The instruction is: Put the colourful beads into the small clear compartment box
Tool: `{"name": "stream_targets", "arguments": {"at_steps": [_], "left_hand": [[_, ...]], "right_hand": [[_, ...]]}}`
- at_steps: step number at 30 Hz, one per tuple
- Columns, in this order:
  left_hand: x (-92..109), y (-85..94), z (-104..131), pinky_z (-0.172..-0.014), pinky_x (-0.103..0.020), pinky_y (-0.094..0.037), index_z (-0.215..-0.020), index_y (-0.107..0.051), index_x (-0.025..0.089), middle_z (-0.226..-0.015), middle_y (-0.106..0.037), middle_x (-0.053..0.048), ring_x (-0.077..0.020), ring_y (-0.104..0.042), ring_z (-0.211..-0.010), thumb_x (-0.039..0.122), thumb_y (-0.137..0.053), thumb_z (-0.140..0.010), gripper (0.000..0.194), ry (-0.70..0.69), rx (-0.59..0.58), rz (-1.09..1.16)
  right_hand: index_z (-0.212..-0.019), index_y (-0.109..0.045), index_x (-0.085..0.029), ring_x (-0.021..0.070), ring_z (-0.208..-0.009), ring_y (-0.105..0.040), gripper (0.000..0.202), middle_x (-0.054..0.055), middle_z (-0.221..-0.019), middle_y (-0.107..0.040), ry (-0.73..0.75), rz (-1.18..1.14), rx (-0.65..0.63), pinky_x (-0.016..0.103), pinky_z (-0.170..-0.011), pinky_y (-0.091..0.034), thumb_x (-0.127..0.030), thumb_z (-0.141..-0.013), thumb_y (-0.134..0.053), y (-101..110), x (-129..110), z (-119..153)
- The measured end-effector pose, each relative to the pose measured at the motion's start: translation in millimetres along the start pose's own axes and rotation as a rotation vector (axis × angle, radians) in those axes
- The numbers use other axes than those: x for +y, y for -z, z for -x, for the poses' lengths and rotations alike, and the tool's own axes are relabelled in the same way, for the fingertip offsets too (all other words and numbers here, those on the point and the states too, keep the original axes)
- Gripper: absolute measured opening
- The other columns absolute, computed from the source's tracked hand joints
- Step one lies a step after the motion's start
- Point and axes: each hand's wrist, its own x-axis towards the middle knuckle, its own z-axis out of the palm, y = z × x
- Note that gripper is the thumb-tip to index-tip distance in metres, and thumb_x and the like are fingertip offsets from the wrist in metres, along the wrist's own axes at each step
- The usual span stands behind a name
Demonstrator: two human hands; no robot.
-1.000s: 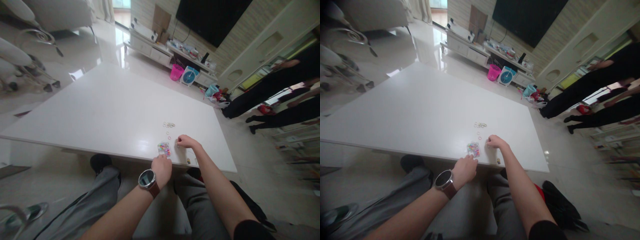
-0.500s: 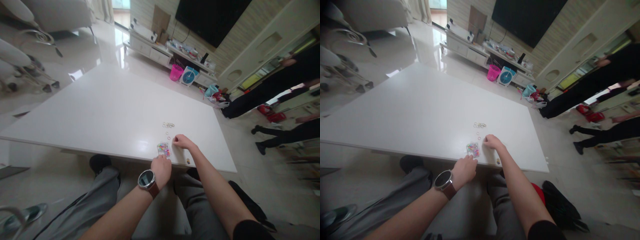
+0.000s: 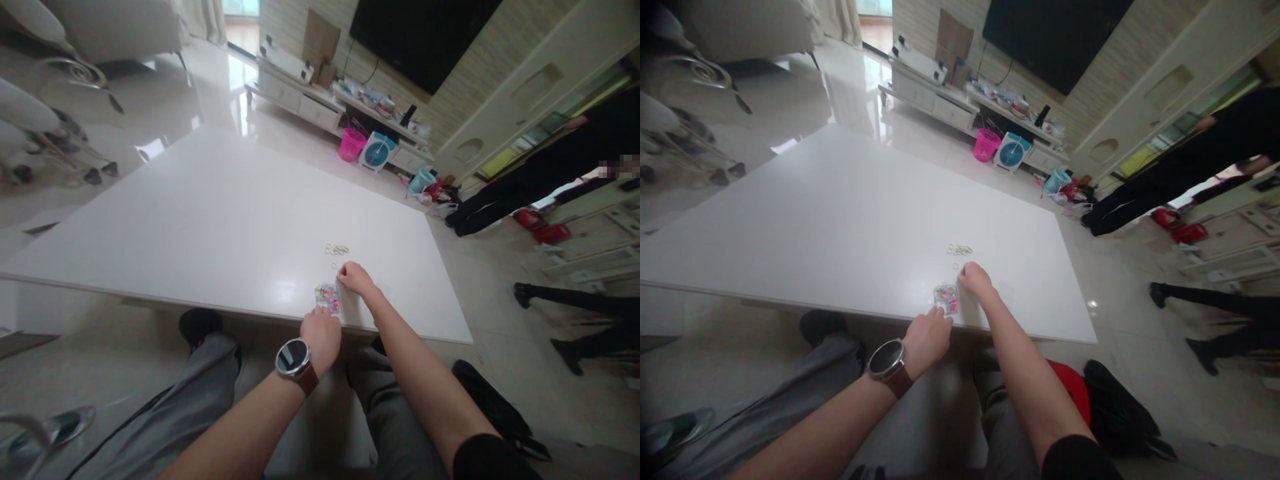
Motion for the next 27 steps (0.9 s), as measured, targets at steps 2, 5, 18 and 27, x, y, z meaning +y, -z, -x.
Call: {"name": "stream_targets", "arguments": {"at_steps": [2, 5, 18, 27], "left_hand": [[0.4, 0.4, -0.2, -0.094, -0.043, -0.053, -0.116, -0.070, 0.009, -0.127, -0.062, -0.023, -0.0304, -0.059, -0.121, 0.013, -0.045, -0.096, 0.033, 0.003, -0.003, -0.005], [0.5, -0.4, -0.8, -0.093, -0.042, -0.052, -0.117, -0.070, 0.009, -0.126, -0.062, -0.023, -0.0304, -0.059, -0.121, 0.013, -0.043, -0.096, 0.034, 0.001, -0.004, -0.012], [0.7, 0.6, 0.6, -0.094, -0.041, -0.052, -0.116, -0.070, 0.009, -0.124, -0.063, -0.022, -0.0292, -0.059, -0.121, 0.010, -0.038, -0.097, 0.038, 0.007, -0.001, 0.000], [0.4, -0.9, -0.4, -0.094, -0.041, -0.052, -0.116, -0.070, 0.009, -0.123, -0.064, -0.022, -0.0296, -0.059, -0.121, 0.011, -0.040, -0.096, 0.037, 0.007, 0.003, 0.000]], "right_hand": [[-0.081, -0.070, -0.015, 0.0202, -0.082, -0.065, 0.013, 0.013, -0.092, -0.073, 0.017, 0.014, -0.025, 0.026, -0.068, -0.040, -0.019, -0.088, -0.060, 3.2, -1.5, 2.8], [-0.076, -0.069, -0.016, 0.0182, -0.077, -0.063, 0.013, 0.010, -0.085, -0.073, 0.076, 0.007, -0.065, 0.025, -0.067, -0.040, -0.019, -0.086, -0.062, 10.6, -3.5, 7.4], [-0.079, -0.065, -0.016, 0.0127, -0.073, -0.054, 0.009, 0.001, -0.080, -0.065, 0.333, -0.157, -0.111, 0.023, -0.068, -0.038, -0.017, -0.079, -0.074, 23.8, -7.7, 22.2], [-0.078, -0.063, -0.017, 0.0126, -0.072, -0.056, 0.016, -0.001, -0.079, -0.066, 0.258, -0.275, -0.155, 0.023, -0.067, -0.040, -0.021, -0.075, -0.078, 16.0, -5.1, 17.4]]}}
